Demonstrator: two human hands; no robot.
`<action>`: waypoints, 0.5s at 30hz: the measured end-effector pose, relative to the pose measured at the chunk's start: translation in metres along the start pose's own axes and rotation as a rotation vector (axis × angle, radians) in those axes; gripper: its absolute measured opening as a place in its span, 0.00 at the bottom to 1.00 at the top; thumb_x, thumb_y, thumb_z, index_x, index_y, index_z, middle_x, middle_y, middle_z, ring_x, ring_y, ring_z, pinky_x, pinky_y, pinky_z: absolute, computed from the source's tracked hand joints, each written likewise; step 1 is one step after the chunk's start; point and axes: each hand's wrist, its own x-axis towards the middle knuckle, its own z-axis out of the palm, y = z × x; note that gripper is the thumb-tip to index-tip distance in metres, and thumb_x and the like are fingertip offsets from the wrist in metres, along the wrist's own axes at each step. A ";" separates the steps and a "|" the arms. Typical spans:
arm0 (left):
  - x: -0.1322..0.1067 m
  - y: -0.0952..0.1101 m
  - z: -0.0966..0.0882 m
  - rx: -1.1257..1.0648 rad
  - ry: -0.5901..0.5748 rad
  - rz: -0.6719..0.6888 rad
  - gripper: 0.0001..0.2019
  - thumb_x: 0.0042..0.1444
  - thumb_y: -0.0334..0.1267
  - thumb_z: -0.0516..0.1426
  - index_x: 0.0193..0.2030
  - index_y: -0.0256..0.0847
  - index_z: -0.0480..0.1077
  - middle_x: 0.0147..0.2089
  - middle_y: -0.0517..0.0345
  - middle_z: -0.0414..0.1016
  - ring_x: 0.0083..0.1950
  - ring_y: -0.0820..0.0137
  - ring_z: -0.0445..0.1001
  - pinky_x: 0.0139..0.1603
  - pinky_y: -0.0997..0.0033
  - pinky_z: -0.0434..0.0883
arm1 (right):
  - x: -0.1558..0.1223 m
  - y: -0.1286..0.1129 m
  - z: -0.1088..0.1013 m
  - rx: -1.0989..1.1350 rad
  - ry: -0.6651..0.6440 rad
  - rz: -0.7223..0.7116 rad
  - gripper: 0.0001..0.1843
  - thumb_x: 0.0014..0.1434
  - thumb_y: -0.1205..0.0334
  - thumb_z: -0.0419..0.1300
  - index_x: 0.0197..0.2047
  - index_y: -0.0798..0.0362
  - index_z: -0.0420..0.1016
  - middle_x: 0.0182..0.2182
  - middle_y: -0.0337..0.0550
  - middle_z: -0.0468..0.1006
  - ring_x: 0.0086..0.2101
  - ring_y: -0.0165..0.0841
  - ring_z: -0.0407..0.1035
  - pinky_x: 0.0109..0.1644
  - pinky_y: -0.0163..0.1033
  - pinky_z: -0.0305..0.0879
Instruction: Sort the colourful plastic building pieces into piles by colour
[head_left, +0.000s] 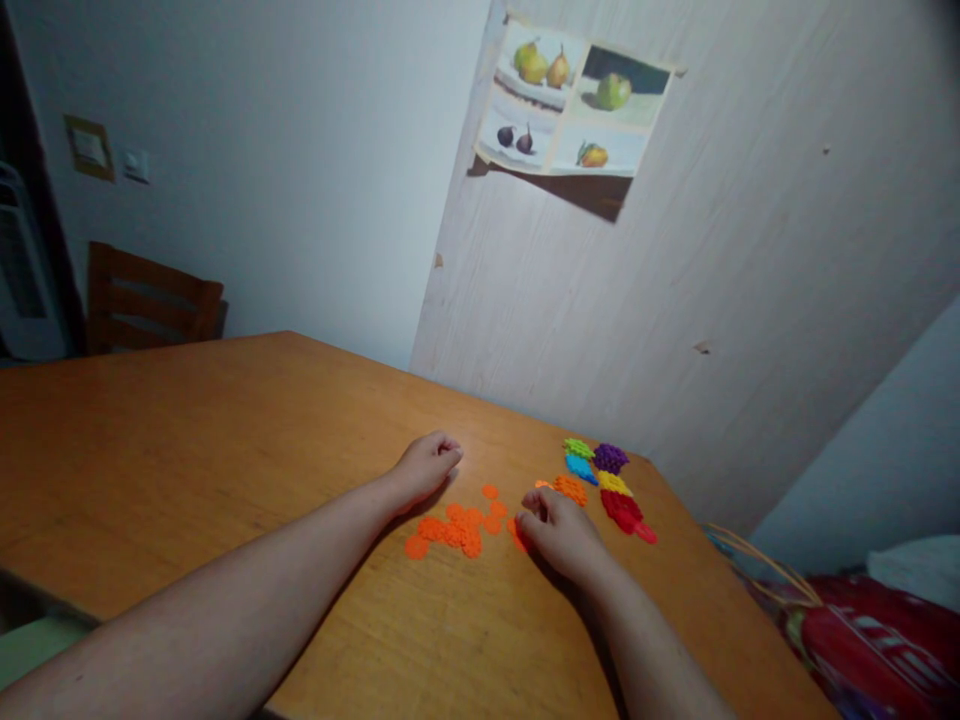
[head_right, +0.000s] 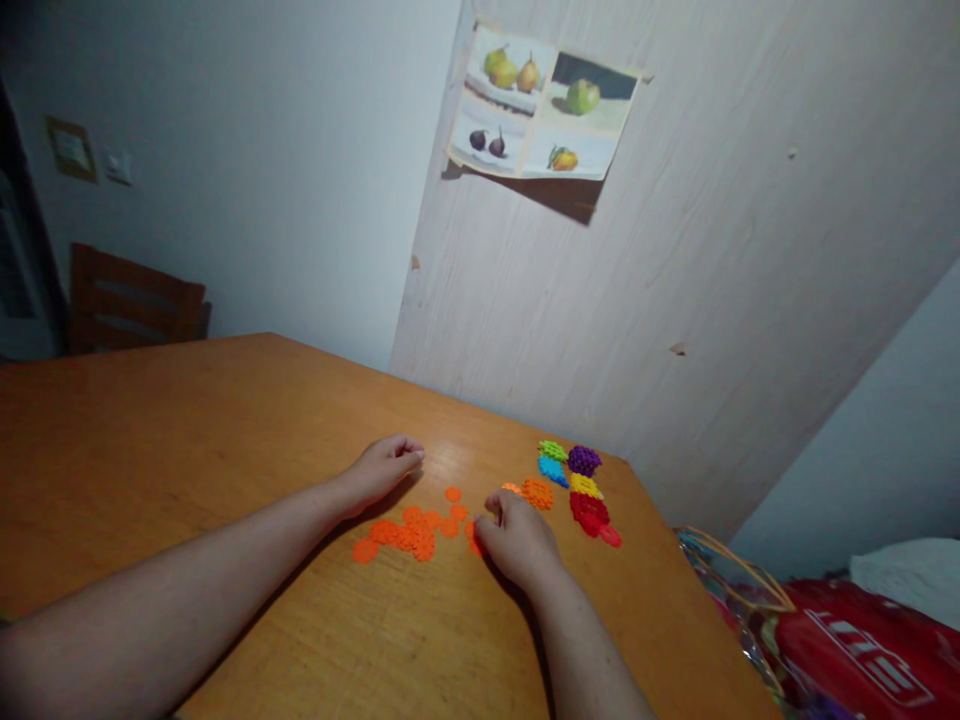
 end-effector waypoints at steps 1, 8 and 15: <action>0.000 0.000 0.000 0.002 -0.001 0.003 0.10 0.50 0.43 0.57 0.33 0.39 0.70 0.32 0.59 0.70 0.34 0.70 0.67 0.36 0.72 0.63 | 0.002 0.002 -0.002 -0.053 0.024 0.015 0.16 0.60 0.57 0.56 0.48 0.51 0.77 0.42 0.48 0.82 0.40 0.38 0.74 0.40 0.37 0.61; 0.001 0.000 0.001 0.017 -0.030 -0.016 0.08 0.51 0.42 0.57 0.32 0.39 0.69 0.30 0.58 0.70 0.33 0.70 0.67 0.34 0.72 0.63 | 0.009 0.006 -0.009 -0.327 -0.011 0.144 0.25 0.64 0.59 0.50 0.61 0.46 0.74 0.47 0.54 0.82 0.46 0.46 0.77 0.47 0.46 0.66; -0.001 0.003 0.000 -0.009 -0.043 -0.047 0.08 0.52 0.41 0.58 0.32 0.39 0.69 0.29 0.60 0.70 0.31 0.71 0.67 0.33 0.72 0.63 | 0.011 0.031 -0.018 -0.165 0.063 0.108 0.18 0.64 0.58 0.51 0.45 0.44 0.83 0.44 0.46 0.84 0.45 0.41 0.76 0.47 0.40 0.64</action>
